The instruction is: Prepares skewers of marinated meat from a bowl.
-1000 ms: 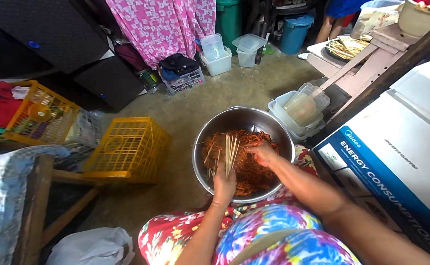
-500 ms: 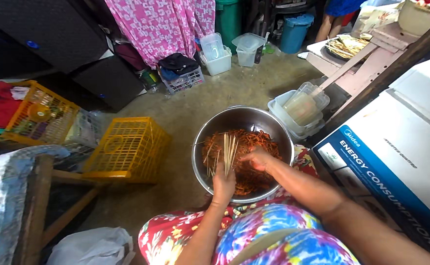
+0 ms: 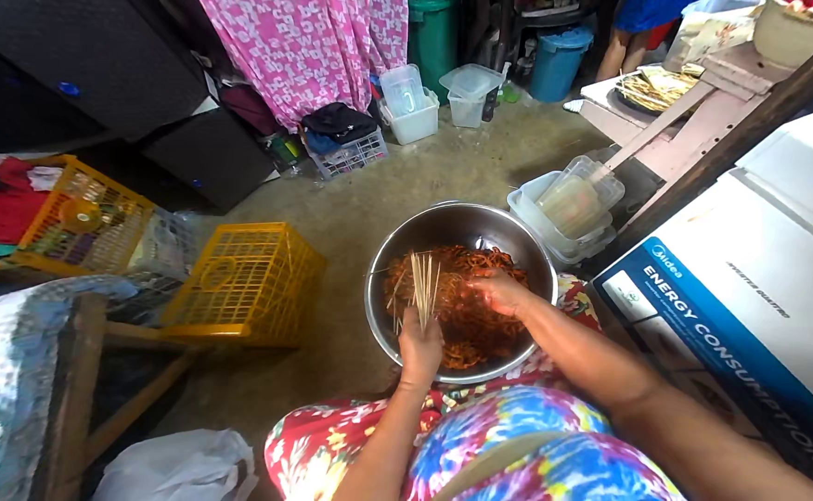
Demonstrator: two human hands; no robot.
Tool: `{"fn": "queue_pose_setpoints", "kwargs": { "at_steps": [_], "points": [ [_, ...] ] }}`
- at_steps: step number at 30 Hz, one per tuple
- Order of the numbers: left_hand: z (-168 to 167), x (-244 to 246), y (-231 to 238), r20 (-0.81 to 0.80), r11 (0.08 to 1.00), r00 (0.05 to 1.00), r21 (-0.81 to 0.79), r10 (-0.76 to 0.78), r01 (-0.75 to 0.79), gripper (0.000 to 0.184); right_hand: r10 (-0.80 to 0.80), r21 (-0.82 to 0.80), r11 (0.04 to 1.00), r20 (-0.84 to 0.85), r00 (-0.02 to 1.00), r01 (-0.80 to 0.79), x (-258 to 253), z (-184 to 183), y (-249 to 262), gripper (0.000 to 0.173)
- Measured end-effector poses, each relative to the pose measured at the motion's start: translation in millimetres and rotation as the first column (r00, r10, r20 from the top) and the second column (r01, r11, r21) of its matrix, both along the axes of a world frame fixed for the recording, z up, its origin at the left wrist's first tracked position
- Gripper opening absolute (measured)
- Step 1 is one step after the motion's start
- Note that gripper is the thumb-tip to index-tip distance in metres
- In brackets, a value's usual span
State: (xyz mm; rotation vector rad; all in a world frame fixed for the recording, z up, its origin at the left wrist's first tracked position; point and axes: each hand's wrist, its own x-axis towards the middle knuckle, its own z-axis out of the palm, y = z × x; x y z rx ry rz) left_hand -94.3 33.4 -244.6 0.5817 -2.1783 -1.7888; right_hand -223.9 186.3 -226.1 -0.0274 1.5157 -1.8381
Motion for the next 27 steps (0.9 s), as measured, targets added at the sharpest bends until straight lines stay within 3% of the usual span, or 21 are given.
{"fn": "queue_pose_setpoints", "kwargs": {
  "at_steps": [12,19,24,27],
  "points": [
    [0.7,0.3,1.0,-0.002,1.0,1.0,0.014,-0.018,0.018,0.021,-0.024,0.06,0.998,-0.178,0.984,0.035,2.8,-5.9,-5.1,0.016],
    [2.0,-0.6,-0.9,0.014,0.998,1.0,0.062,0.011,-0.012,0.022,0.157,0.263,0.963,-0.376,0.913,-0.057,-0.6,-13.5,-4.4,0.02],
    [2.8,-0.7,-0.6,0.018,0.997,1.0,0.077,0.002,-0.004,0.021,0.007,0.157,0.984,-0.492,0.871,0.081,-1.9,-14.4,-4.4,0.034],
    [3.1,-0.6,-0.8,-0.004,0.993,1.0,0.115,-0.021,0.021,0.02,0.011,0.177,0.977,-0.602,0.798,0.119,-2.6,-15.1,-3.5,0.031]
  ]
}}
